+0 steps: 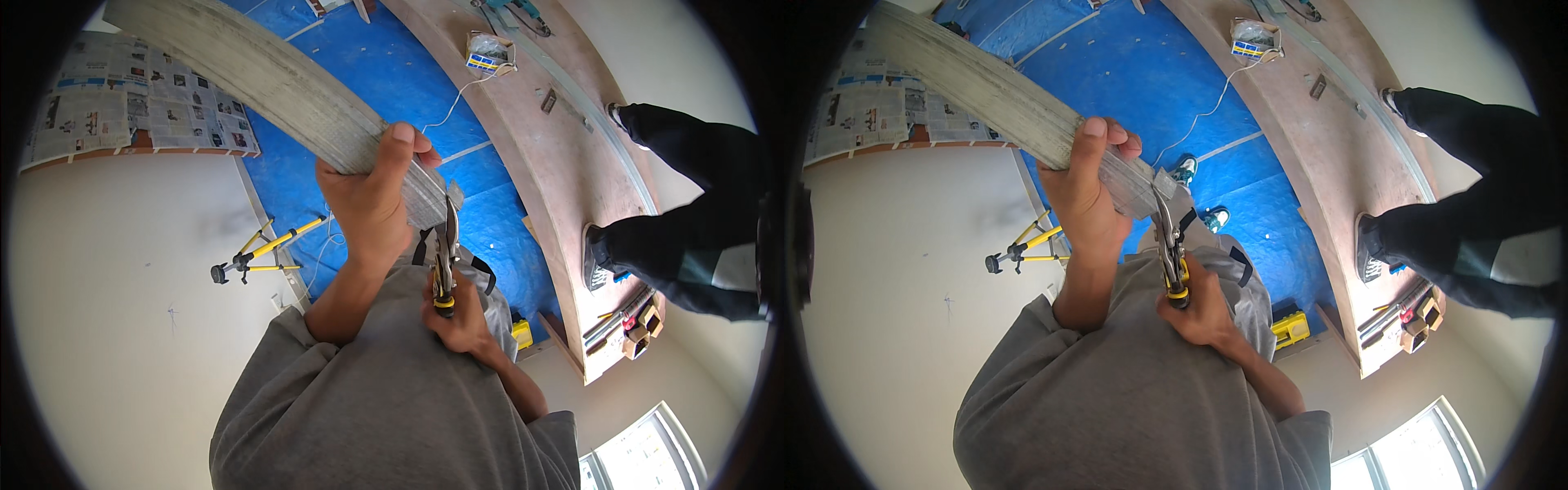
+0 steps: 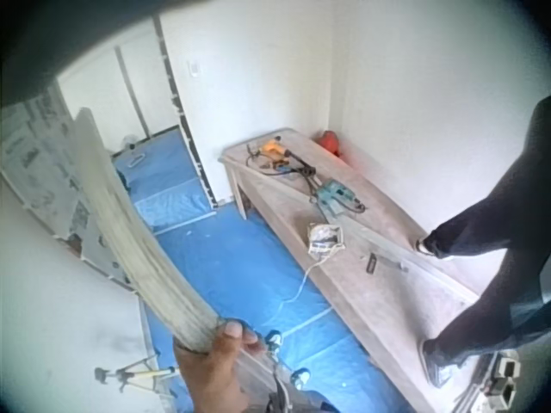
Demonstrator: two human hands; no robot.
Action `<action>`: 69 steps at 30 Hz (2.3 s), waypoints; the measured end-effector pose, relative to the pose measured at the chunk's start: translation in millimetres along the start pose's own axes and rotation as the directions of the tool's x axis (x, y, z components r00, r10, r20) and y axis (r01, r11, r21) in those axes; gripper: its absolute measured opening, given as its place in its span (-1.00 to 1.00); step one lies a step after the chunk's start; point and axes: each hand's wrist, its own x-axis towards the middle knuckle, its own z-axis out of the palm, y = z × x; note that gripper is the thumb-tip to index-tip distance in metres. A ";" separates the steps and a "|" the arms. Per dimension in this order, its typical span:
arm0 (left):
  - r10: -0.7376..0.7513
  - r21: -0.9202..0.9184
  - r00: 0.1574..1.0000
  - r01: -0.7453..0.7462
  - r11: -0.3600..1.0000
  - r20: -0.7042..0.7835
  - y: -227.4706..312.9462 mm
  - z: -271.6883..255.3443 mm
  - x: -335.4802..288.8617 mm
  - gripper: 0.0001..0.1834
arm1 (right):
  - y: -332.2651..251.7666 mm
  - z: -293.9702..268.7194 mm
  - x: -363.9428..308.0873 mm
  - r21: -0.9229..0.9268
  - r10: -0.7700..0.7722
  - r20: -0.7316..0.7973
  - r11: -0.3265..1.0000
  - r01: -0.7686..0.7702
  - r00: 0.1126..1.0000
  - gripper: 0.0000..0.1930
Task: The person uses tin snips to cut a long metal profile into shorter segments on a workbench. They repeatedly position the profile, cut it, and place the cut pieces aside while another person works nearby.
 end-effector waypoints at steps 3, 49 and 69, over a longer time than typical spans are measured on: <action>0.015 0.090 0.999 -0.010 0.996 -0.051 -1.0 0.0 2.0 -0.86 | -2.0 3.2 3.2 -0.018 0.017 -0.057 1.000 -0.018 0.998 -0.71; 0.148 0.255 0.982 -0.115 0.960 -0.113 17.9 20.5 -2.8 -0.76 | -23.9 -16.2 0.4 -0.187 -0.034 -0.007 0.982 0.032 0.999 -0.36; 0.135 0.178 0.984 -0.114 0.977 -0.113 -6.6 27.2 4.9 -0.63 | -12.4 -15.4 6.4 0.010 -0.019 -0.008 1.000 0.019 1.000 -0.77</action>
